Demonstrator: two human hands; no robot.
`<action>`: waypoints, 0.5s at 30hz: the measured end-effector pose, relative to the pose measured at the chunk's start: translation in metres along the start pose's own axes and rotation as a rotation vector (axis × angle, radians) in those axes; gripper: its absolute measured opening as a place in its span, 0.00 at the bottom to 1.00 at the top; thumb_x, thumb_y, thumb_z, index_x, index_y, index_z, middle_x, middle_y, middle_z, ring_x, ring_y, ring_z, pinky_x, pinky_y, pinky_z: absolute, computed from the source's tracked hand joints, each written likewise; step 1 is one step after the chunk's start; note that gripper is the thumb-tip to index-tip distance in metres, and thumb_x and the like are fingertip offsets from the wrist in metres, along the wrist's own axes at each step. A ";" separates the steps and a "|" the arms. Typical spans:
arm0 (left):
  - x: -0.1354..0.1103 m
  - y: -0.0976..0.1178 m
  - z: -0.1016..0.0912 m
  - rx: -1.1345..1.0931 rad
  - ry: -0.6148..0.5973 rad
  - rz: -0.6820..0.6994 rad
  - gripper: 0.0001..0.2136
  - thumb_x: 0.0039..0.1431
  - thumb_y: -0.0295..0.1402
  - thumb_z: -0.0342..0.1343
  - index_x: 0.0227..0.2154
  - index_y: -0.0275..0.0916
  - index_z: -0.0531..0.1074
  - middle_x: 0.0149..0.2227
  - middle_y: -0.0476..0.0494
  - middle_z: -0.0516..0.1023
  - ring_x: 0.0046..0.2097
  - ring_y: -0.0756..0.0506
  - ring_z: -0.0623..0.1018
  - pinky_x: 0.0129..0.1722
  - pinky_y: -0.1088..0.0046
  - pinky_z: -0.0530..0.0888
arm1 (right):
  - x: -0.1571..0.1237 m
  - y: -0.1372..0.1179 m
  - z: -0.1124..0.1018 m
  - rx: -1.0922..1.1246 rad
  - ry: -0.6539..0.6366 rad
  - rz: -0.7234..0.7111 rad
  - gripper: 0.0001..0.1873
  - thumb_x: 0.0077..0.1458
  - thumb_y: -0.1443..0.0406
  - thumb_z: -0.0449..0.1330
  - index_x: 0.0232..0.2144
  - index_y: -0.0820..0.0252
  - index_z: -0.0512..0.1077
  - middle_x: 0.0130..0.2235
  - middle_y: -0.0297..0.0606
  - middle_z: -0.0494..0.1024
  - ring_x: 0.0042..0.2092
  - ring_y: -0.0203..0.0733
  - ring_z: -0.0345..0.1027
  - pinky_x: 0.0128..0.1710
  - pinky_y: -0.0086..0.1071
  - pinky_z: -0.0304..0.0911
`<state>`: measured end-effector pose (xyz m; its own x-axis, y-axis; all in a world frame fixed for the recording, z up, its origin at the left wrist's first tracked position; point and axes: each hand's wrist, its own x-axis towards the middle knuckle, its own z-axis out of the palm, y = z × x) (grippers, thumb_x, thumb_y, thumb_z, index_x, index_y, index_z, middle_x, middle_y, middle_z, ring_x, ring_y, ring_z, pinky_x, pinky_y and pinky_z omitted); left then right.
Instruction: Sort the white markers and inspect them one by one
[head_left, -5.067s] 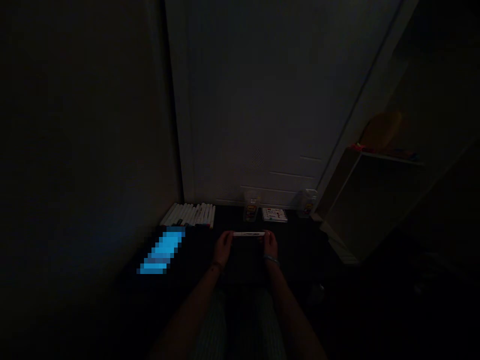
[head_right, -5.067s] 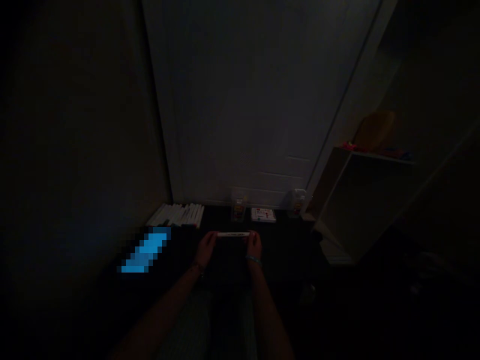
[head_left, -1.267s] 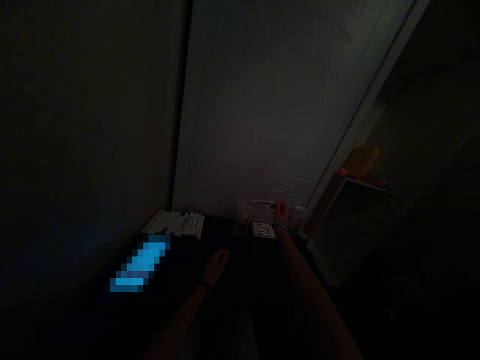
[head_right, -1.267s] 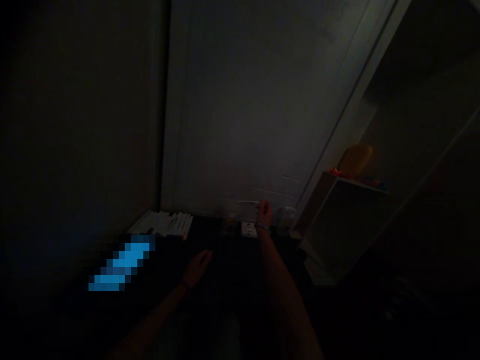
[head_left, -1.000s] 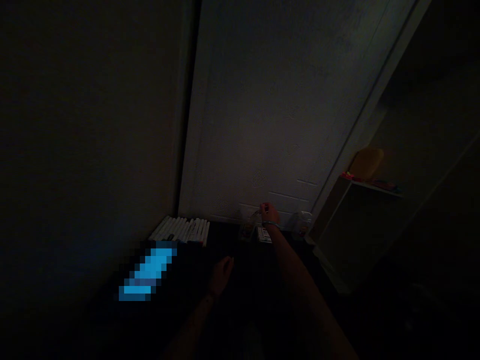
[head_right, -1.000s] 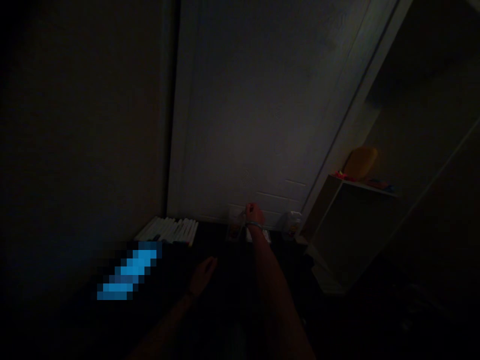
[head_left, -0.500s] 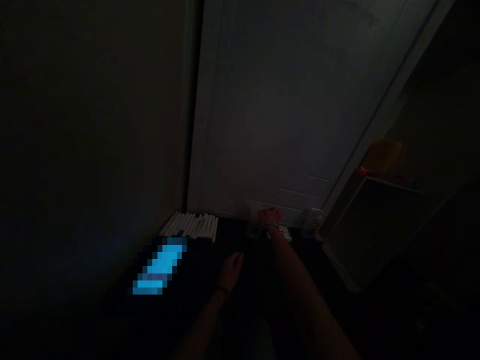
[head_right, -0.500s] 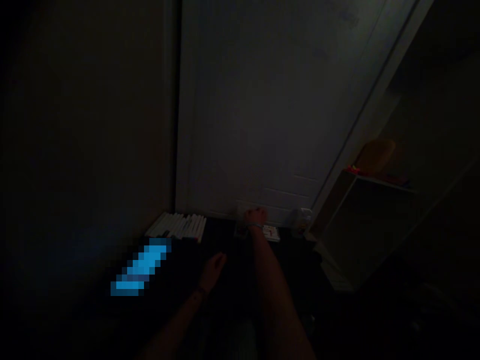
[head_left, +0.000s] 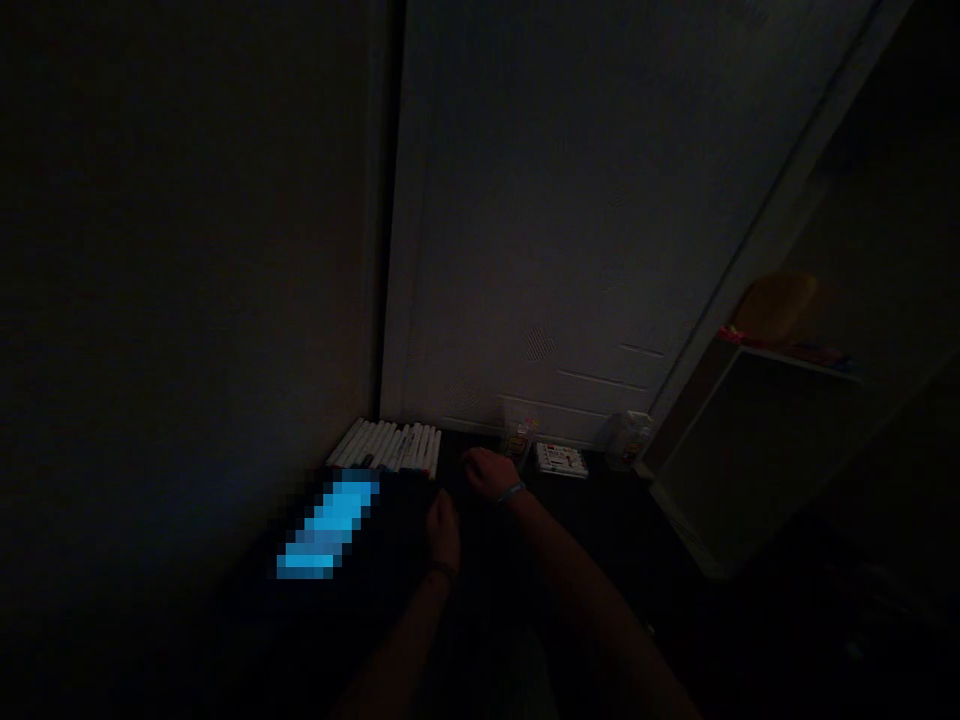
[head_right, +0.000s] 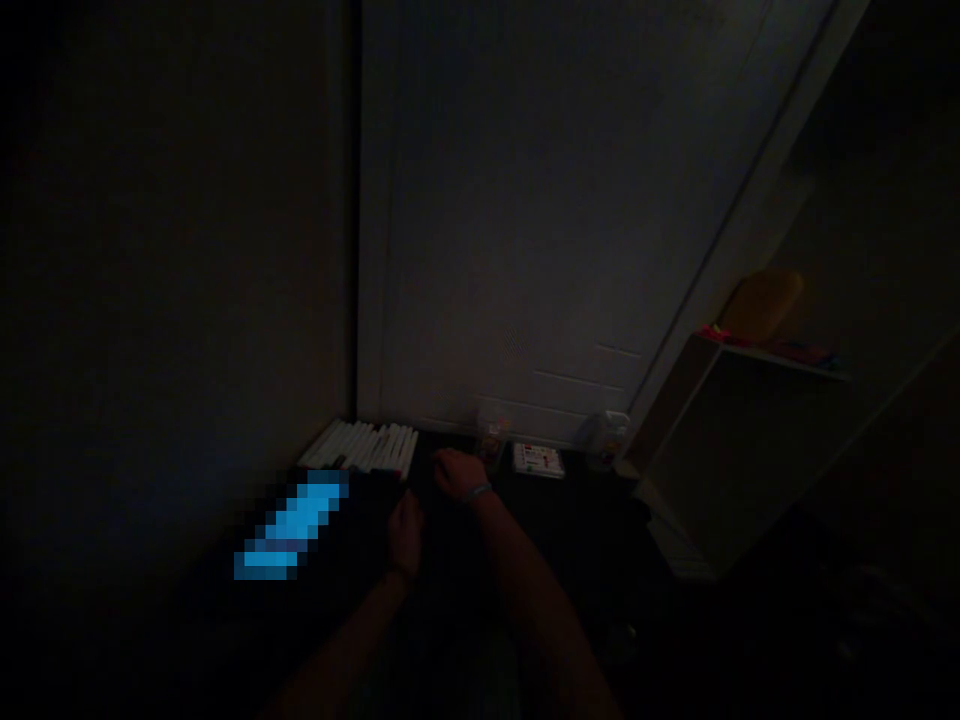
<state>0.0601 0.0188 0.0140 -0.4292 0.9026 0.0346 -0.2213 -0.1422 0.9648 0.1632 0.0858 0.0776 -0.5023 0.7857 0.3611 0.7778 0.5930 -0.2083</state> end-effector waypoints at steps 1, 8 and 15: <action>-0.001 0.002 0.000 -0.005 0.021 -0.007 0.22 0.48 0.55 0.41 0.18 0.38 0.60 0.16 0.56 0.56 0.21 0.54 0.60 0.20 0.78 0.59 | 0.000 -0.003 0.012 0.039 -0.055 0.023 0.13 0.54 0.65 0.49 0.43 0.52 0.63 0.41 0.34 0.69 0.42 0.39 0.61 0.41 0.31 0.55; -0.003 0.003 -0.003 0.023 0.075 0.011 0.24 0.51 0.55 0.36 0.18 0.39 0.63 0.16 0.52 0.60 0.22 0.51 0.65 0.21 0.75 0.63 | 0.015 -0.014 0.065 0.270 -0.102 0.030 0.22 0.51 0.65 0.55 0.50 0.51 0.57 0.42 0.34 0.64 0.43 0.37 0.61 0.41 0.29 0.56; 0.004 -0.012 -0.003 0.011 0.039 -0.011 0.26 0.49 0.56 0.38 0.23 0.38 0.67 0.21 0.47 0.69 0.27 0.48 0.71 0.25 0.72 0.67 | 0.034 -0.010 0.085 0.279 -0.110 0.058 0.17 0.51 0.64 0.55 0.45 0.53 0.60 0.42 0.35 0.61 0.42 0.37 0.61 0.41 0.29 0.56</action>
<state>0.0584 0.0233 0.0015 -0.4605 0.8876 0.0137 -0.2164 -0.1272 0.9680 0.1059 0.1216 0.0151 -0.5103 0.8247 0.2438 0.6798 0.5604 -0.4731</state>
